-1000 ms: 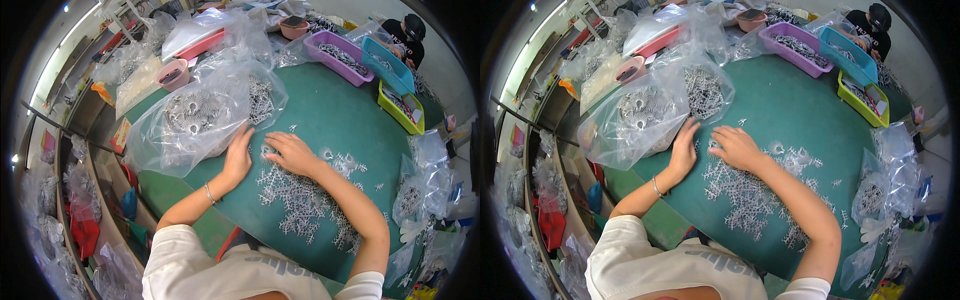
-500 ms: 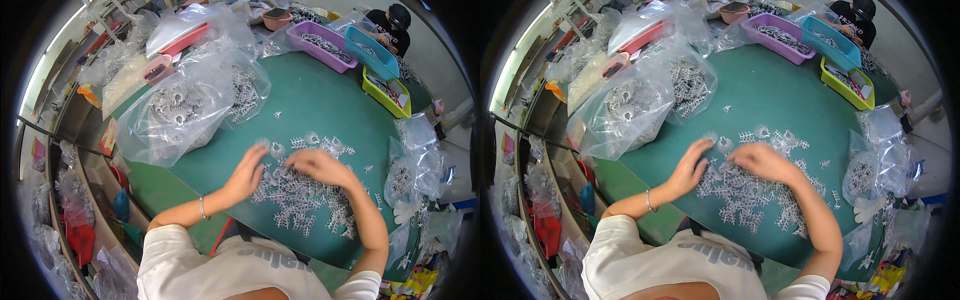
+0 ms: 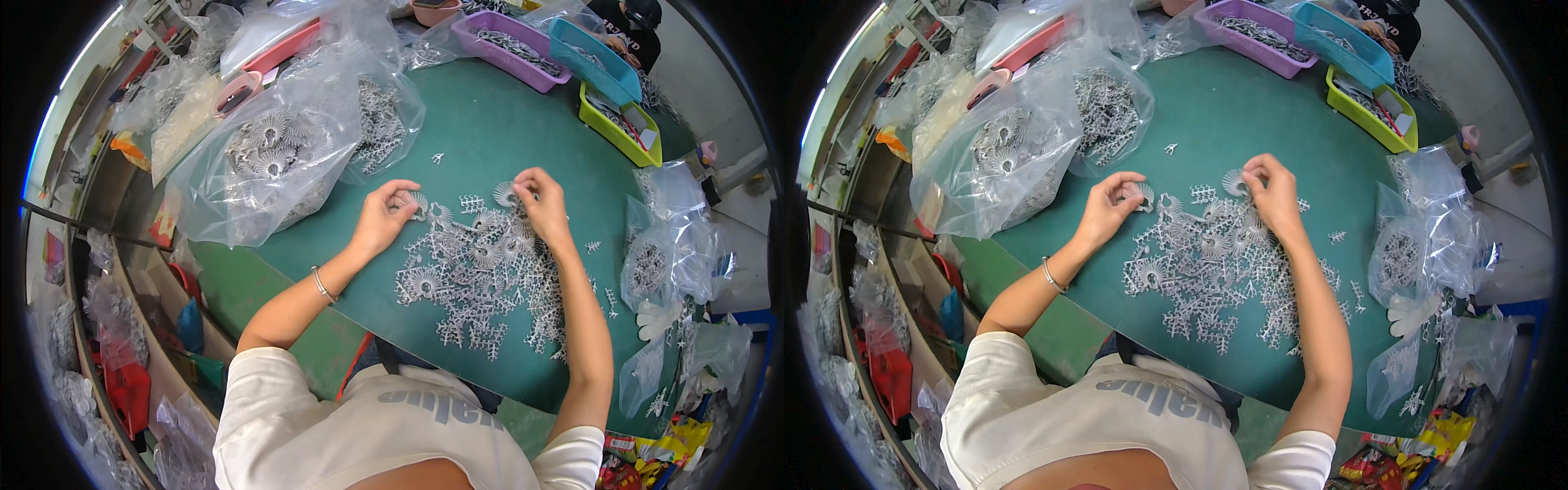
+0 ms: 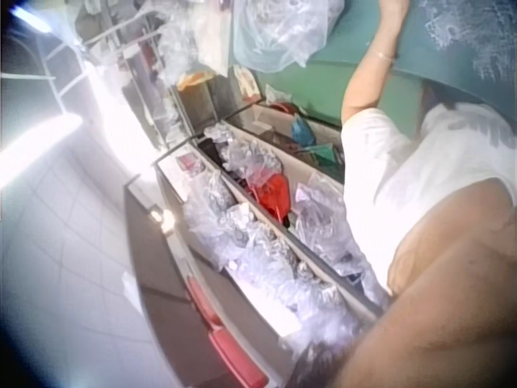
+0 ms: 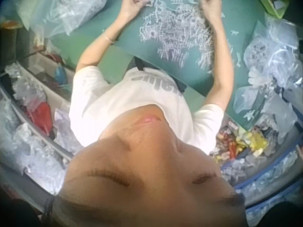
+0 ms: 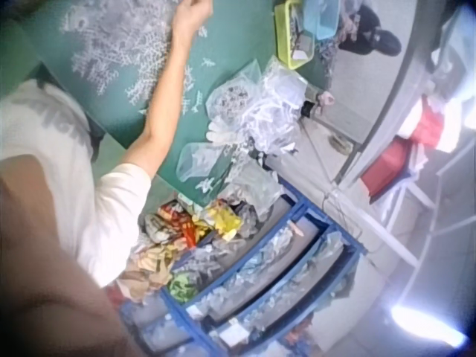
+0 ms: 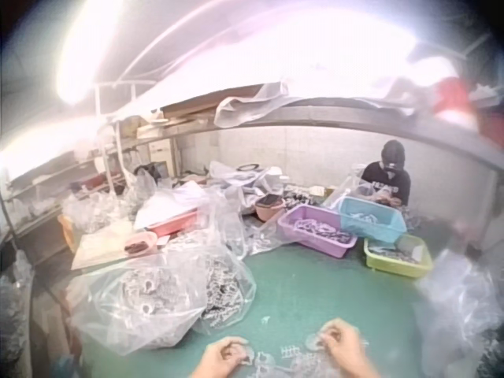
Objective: The person sorts various silver-colored snowflake and filigree-style ornament pieces by hand, moving them between piles on a green work surface and placing some into clear plastic bags.
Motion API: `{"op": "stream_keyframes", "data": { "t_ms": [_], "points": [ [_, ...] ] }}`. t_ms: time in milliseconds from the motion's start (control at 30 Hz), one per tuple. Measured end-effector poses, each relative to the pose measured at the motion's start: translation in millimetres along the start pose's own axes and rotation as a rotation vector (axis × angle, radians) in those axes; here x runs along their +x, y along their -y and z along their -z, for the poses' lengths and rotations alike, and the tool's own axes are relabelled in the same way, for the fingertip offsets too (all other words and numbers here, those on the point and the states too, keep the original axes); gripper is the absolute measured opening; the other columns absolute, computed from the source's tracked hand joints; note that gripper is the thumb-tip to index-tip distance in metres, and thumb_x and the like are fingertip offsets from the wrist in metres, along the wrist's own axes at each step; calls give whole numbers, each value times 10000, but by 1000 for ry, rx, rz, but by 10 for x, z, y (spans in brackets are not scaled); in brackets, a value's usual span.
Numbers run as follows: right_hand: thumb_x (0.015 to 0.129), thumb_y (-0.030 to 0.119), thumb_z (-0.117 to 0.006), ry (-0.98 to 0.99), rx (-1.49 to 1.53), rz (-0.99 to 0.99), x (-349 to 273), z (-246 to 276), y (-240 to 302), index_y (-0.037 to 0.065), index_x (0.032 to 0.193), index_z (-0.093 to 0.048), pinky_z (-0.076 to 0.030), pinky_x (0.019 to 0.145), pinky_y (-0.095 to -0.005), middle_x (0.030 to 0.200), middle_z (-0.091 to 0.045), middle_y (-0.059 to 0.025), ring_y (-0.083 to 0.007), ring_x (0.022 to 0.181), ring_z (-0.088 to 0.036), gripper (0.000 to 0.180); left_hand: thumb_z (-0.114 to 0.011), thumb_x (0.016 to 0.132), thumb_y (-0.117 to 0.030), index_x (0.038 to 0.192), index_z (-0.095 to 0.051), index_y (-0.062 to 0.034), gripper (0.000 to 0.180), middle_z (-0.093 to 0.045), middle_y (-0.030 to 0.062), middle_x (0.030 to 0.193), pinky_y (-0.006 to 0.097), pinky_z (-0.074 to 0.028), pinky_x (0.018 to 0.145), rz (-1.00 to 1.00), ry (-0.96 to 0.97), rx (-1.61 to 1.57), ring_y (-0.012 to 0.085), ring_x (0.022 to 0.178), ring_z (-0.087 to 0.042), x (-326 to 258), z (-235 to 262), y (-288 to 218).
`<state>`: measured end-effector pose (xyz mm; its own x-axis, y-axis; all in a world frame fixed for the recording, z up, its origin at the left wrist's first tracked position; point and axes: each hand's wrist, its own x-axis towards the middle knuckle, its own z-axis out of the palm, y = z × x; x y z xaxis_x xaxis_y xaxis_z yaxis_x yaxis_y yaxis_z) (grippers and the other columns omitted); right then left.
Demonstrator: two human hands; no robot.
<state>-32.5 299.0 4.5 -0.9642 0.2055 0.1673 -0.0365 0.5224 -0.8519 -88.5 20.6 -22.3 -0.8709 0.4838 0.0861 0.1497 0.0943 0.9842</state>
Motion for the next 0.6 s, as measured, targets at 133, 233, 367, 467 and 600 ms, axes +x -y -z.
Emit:
{"op": "stream_keyframes", "data": {
  "t_ms": [133, 233, 367, 467, 600],
  "points": [
    [911, 11, -433, -7, 690, -284, -306, 216, 412, 2, 1047, -558, -409, 626, -217, 764, -517, 9, -71, 678, -479, 185, -431, 940, -70, 1100, -550, 23, 220, -544, 19, 826, 228, -478, 616, 239, 63, -305, 78, 768, -536, -2, -166, -330],
    [878, 68, -529, 323, 878, -358, -454, 332, 246, 22, 1084, -559, -407, 652, -226, 767, -511, 12, -71, 695, -479, 213, -467, 939, -128, 1098, -552, 22, 234, -538, 22, 843, 266, -472, 585, 351, 203, -395, 77, 754, -534, 99, -182, -251],
    [710, 160, -736, 222, -217, 87, -680, 197, 500, 103, 1066, -592, -428, 711, -375, 796, -503, -45, -237, 754, -530, 388, -622, 843, -191, 1053, -581, -33, 266, -544, 56, 829, 348, -466, 604, 32, 224, 248, 190, 737, -576, 65, -433, -273],
    [728, 138, -710, 211, -506, 94, -694, 113, 423, 94, 986, -620, -424, 722, -366, 841, -523, -91, -236, 805, -529, 277, -733, 715, -193, 915, -620, -73, 260, -529, 126, 842, 414, -451, 648, -174, 239, 745, 345, 775, -563, -9, -547, -417],
    [783, 100, -655, 38, -146, 181, -625, 282, 289, 32, 911, -596, -411, 630, -314, 858, -519, -63, -180, 757, -521, 157, -700, 759, -168, 827, -621, -34, 170, -533, 114, 822, 366, -444, 637, -226, 124, 592, 277, 749, -562, 57, -535, -406]
  ]
}}
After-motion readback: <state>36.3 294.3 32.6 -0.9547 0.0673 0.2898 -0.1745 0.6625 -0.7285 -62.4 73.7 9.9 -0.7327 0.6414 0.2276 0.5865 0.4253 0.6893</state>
